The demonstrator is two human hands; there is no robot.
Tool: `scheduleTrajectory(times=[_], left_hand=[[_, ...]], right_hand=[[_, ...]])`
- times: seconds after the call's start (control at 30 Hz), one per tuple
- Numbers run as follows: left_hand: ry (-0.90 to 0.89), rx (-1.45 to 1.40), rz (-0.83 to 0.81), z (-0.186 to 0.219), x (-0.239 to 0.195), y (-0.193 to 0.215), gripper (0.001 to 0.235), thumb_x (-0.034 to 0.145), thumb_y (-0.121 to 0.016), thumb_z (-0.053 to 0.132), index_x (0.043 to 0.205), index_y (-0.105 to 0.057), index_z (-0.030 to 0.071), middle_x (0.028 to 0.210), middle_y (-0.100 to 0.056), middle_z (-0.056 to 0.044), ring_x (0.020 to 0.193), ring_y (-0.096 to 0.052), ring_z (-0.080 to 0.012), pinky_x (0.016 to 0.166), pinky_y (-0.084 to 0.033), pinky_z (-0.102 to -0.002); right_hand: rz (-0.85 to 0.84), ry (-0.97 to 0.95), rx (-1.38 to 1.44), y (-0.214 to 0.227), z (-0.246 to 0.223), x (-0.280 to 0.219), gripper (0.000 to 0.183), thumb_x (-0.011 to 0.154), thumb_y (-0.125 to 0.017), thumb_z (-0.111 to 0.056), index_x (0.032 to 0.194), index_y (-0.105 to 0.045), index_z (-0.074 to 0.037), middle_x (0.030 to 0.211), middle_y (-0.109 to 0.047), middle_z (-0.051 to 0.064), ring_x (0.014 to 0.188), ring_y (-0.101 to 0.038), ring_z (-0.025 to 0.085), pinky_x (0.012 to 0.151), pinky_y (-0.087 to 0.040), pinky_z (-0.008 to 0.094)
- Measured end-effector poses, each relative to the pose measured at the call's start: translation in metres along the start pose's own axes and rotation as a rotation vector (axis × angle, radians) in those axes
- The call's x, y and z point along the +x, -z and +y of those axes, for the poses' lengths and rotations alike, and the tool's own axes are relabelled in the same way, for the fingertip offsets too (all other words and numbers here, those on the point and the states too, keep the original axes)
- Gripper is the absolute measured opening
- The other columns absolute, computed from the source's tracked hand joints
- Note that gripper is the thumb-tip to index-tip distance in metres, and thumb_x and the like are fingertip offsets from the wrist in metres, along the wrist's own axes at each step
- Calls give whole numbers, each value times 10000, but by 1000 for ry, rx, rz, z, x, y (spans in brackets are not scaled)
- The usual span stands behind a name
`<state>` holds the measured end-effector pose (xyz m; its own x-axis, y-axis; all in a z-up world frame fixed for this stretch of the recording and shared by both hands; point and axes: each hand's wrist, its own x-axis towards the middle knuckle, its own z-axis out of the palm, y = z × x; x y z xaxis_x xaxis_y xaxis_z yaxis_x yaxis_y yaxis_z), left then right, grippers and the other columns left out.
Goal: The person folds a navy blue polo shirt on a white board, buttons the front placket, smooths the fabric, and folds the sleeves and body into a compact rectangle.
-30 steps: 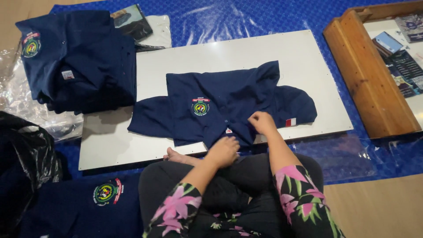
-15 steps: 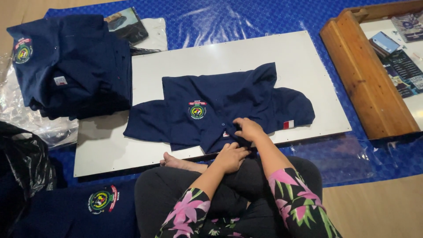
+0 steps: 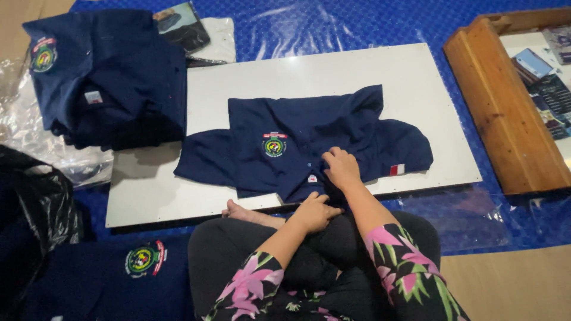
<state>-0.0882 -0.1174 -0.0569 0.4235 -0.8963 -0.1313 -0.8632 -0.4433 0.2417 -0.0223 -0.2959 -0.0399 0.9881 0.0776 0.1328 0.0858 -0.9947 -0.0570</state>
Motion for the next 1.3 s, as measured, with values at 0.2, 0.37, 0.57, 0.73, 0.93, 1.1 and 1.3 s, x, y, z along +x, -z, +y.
scheduleTrajectory(times=[0.2,0.37,0.57,0.73,0.93,1.1,1.3], left_hand=[[713,-624,938,-75,-38,29,204,837,-709,170,1026,-782,192,880,-728,-83,892,-676,-330,830,-526,-429],[1100,-809,849,-150,-50,-36,222,801,-801,210,1007,-798,293,916,-782,49,917,-729,-214,816,-545,-346],[783,-597,496,-151,-14,-86,258,920,-660,273,1069,-779,447,1039,-780,78,1044,-728,-235,913,-566,-394],[759,-414,393,-133,-23,-49,345,978,-548,247,1162,-747,462,1115,-768,118,1155,-680,-228,934,-505,-420],[530,-208,106,-61,-46,71,424,1057,-449,278,1451,-606,297,1578,-513,43,1576,-225,-318,1224,-153,-623],[634,-268,-168,-66,-41,71,626,1062,-372,559,1640,-244,354,1747,-73,54,1607,11,-284,1257,9,-628],[628,-246,-183,-56,-46,88,713,1025,-467,577,1648,-224,330,1749,-74,12,1607,7,-295,1262,1,-628]], right_hand=[[210,330,191,-27,-47,-8,152,898,-606,-247,756,-558,-223,778,-557,-18,820,-647,214,683,-519,350],[-401,307,180,3,-91,-32,200,858,-693,-308,1032,-699,-209,1018,-686,30,1001,-696,291,843,-591,437],[-472,447,24,20,-104,-56,475,899,-550,-144,1370,-616,-155,1227,-625,125,1067,-640,369,823,-577,469],[-522,509,-185,36,-116,-69,549,927,-535,-139,1473,-568,-190,1352,-545,132,1129,-579,335,773,-579,408],[-611,471,-119,41,-122,-66,530,892,-615,-149,1420,-598,-188,1330,-487,152,1153,-531,394,770,-600,460],[-801,297,271,41,-108,-64,314,939,-534,-147,1139,-769,-92,1083,-744,223,1059,-700,442,892,-583,521],[-466,-6,194,70,-65,-26,370,996,-405,-139,1131,-740,-221,1111,-743,106,1091,-707,334,918,-571,460]])
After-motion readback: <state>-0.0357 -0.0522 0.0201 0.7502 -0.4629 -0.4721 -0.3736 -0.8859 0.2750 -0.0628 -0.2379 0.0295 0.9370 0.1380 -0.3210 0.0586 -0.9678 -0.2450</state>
